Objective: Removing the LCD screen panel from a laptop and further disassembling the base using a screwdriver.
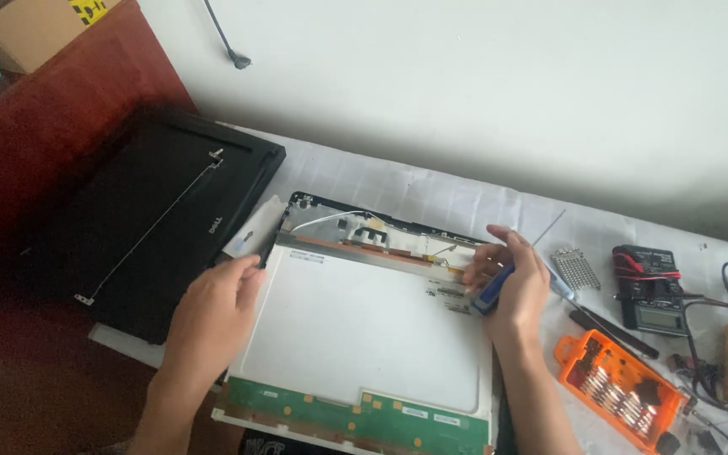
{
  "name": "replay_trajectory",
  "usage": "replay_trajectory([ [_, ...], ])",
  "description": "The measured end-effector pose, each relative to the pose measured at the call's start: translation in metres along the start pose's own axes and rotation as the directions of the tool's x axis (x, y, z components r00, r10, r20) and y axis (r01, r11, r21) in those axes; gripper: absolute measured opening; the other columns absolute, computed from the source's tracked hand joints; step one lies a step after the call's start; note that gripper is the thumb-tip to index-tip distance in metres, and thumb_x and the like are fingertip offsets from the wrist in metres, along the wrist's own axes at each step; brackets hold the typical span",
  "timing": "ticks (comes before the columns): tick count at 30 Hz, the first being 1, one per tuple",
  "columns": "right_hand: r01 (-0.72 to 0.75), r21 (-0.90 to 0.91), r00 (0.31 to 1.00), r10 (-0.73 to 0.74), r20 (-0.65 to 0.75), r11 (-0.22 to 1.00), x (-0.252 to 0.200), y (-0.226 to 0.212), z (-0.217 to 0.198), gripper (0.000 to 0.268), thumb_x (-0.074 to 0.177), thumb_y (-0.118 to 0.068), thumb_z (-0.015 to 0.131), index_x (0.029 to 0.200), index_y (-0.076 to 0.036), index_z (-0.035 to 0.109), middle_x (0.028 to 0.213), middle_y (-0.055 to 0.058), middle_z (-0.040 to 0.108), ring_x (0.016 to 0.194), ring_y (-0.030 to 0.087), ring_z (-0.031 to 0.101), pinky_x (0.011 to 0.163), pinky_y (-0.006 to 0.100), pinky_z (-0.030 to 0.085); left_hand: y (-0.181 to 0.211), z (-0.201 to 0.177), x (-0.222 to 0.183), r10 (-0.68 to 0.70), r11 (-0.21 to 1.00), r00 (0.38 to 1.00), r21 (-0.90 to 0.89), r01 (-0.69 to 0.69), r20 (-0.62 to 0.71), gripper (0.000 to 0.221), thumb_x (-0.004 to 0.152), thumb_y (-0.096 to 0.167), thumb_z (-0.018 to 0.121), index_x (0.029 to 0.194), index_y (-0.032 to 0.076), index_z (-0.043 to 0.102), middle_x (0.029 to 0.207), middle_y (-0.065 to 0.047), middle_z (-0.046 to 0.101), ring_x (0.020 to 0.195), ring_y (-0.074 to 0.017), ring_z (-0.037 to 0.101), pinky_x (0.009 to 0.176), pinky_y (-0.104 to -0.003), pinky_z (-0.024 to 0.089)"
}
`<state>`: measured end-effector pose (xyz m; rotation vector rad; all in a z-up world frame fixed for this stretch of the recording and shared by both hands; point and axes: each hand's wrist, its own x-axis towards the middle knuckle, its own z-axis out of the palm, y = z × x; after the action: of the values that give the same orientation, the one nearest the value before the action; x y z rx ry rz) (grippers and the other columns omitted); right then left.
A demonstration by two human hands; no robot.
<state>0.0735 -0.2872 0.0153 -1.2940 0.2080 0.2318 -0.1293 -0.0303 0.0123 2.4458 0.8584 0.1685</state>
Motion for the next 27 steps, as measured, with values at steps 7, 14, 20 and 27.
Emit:
replay_trajectory([
  [7, -0.002, 0.016, 0.999, 0.002, -0.032, 1.000, 0.007, 0.004, 0.000, 0.030, 0.101, -0.022, 0.046, 0.113, -0.003, 0.066, 0.072, 0.010, 0.059, 0.047, 0.023, 0.052, 0.037, 0.032, 0.034, -0.001, 0.003, -0.004, 0.041, 0.996, 0.999, 0.075, -0.043, 0.028, 0.042, 0.101, 0.037, 0.046, 0.128, 0.012, 0.065, 0.128, -0.008, 0.072, 0.115, -0.0348, 0.067, 0.093, -0.052, 0.050],
  [14, -0.021, 0.378, 0.999, 0.038, -0.038, 0.926, 0.028, 0.020, -0.027, 0.024, 0.097, -0.023, 0.048, 0.107, -0.007, 0.063, 0.068, 0.004, 0.051, 0.046, 0.018, 0.046, 0.041, 0.027, 0.028, 0.002, 0.006, -0.014, -0.033, 0.999, 0.998, 0.011, 0.032, 0.053, 0.045, 0.096, 0.048, 0.051, 0.130, 0.018, 0.056, 0.127, 0.001, 0.069, 0.100, -0.0207, 0.077, 0.081, -0.046, 0.056],
  [20, -0.011, 0.458, 0.999, 0.027, -0.028, 0.889, 0.027, 0.020, -0.026, 0.028, 0.102, -0.020, 0.040, 0.108, -0.004, 0.062, 0.069, 0.005, 0.049, 0.049, 0.017, 0.045, 0.042, 0.026, 0.030, 0.005, 0.010, -0.002, -0.098, 0.961, 0.995, -0.258, 0.096, 0.005, 0.054, 0.089, 0.044, 0.064, 0.134, 0.015, 0.061, 0.115, -0.008, 0.066, 0.083, -0.0201, 0.070, 0.082, -0.036, 0.056],
  [27, -0.055, 0.547, 0.998, 0.063, 0.006, 0.835, 0.040, 0.027, -0.033, 0.018, 0.096, -0.016, 0.046, 0.105, -0.008, 0.060, 0.070, 0.005, 0.047, 0.051, 0.017, 0.044, 0.041, 0.025, 0.029, 0.045, -0.015, 0.012, -0.200, 0.537, 0.912, -0.739, 0.407, 0.358, 0.036, 0.088, 0.009, 0.069, 0.121, -0.003, 0.076, 0.103, -0.017, 0.079, 0.084, -0.0251, 0.069, 0.073, -0.035, 0.050],
])
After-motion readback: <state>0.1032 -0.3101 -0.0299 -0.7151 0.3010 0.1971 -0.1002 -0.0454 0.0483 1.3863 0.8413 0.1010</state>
